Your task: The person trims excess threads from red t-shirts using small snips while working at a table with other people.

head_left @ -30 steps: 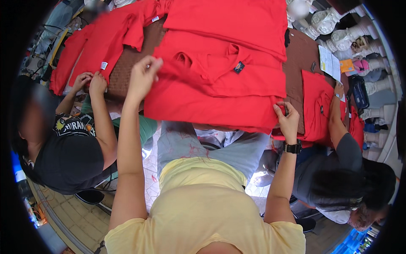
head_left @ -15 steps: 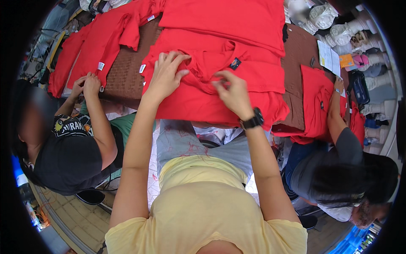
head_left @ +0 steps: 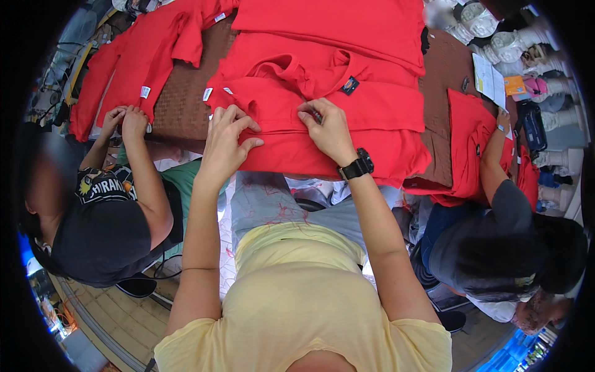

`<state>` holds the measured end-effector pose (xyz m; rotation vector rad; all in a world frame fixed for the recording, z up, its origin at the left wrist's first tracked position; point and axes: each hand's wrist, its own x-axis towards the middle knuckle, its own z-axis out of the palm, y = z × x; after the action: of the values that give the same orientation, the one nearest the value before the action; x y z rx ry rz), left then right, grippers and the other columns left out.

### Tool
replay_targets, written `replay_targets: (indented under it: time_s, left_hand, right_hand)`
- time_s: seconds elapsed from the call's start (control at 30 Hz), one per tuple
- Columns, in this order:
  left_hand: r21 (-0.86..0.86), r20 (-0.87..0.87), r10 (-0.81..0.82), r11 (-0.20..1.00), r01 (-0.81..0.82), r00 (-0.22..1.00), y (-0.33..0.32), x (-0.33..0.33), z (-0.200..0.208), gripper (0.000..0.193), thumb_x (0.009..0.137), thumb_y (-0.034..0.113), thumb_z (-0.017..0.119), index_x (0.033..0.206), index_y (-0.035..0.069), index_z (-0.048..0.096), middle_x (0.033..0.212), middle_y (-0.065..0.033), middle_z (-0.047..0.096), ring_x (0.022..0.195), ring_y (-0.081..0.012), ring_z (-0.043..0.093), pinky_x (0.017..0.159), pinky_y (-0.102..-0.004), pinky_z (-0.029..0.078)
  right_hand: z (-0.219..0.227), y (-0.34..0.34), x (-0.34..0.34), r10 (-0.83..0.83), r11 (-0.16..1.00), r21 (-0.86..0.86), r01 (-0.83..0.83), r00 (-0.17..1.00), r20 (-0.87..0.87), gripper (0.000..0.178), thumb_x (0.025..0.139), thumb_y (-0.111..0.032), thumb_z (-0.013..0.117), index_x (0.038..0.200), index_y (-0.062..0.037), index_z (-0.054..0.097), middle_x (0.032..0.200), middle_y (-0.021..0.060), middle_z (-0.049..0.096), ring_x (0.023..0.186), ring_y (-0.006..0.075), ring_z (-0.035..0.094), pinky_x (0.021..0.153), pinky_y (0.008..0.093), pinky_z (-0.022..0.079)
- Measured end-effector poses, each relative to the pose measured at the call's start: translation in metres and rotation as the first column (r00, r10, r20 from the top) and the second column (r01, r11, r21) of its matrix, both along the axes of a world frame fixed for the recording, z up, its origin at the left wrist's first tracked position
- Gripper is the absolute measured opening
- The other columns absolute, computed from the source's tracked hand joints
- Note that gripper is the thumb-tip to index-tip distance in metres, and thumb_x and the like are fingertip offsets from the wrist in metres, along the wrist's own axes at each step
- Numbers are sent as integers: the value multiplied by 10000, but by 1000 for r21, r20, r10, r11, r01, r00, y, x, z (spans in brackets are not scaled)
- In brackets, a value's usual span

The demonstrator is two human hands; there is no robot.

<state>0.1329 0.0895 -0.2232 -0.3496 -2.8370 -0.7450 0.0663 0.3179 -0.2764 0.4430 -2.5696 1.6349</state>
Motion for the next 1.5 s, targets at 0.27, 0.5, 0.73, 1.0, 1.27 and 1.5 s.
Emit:
replay_targets:
  time_s: [0.27, 0.5, 0.73, 1.0, 1.27, 1.5]
  left_hand:
    - [418, -20, 71, 907, -56, 997, 34, -38, -25, 294, 816, 28, 762, 1055, -13, 596, 969, -135, 614, 849, -264, 627, 765, -362, 527]
    - [346, -22, 147, 929, -130, 989, 48, -63, -32, 314, 872, 42, 713, 1128, -50, 555, 1040, -214, 650, 871, -324, 668, 788, -398, 555]
    - [829, 510, -212, 381, -410, 833, 53, -83, -32, 258, 1001, 209, 639, 1168, 13, 660, 927, -54, 713, 808, -102, 644, 728, -239, 516]
    - [770, 531, -563, 633, -83, 633, 1, 0, 33, 139, 917, 121, 692, 980, -1, 713, 848, -65, 708, 756, -138, 664, 710, -259, 510]
    - [167, 43, 498, 851, -498, 866, -45, 57, -35, 381, 933, 173, 690, 1204, -48, 540, 1241, -232, 556, 1170, -369, 547, 996, -416, 426]
    - [707, 324, 271, 567, -423, 906, -56, 66, -82, 212, 961, 126, 695, 1098, -5, 600, 1022, -54, 654, 942, -116, 595, 860, -263, 472]
  right_hand:
    - [-5, -32, 4, -131, 978, 159, 133, 991, -22, 182, 902, -190, 699, 955, -17, 690, 908, 182, 700, 795, 368, 682, 685, 450, 519]
    - [14, 6, 13, 72, 944, -329, -21, 987, 144, 165, 955, -125, 663, 946, 38, 644, 736, 107, 647, 665, 98, 534, 600, 302, 446]
    - [41, 1, 26, 142, 972, -195, -129, 988, 55, 115, 923, -61, 675, 965, 33, 624, 823, 123, 650, 726, 172, 587, 658, 309, 472]
    - [83, 31, 40, 544, 824, -110, -556, 722, 427, 208, 945, -200, 706, 934, 6, 680, 745, 54, 643, 706, 84, 569, 635, 260, 460]
    - [80, 144, 54, -550, 731, 472, 492, 835, -19, 378, 866, -357, 775, 977, -1, 713, 825, 151, 709, 715, 321, 670, 683, 398, 528]
    - [42, 225, 95, -457, 887, 168, 431, 871, 179, 324, 843, -188, 817, 984, 68, 677, 1014, 89, 626, 929, 150, 589, 833, 285, 455]
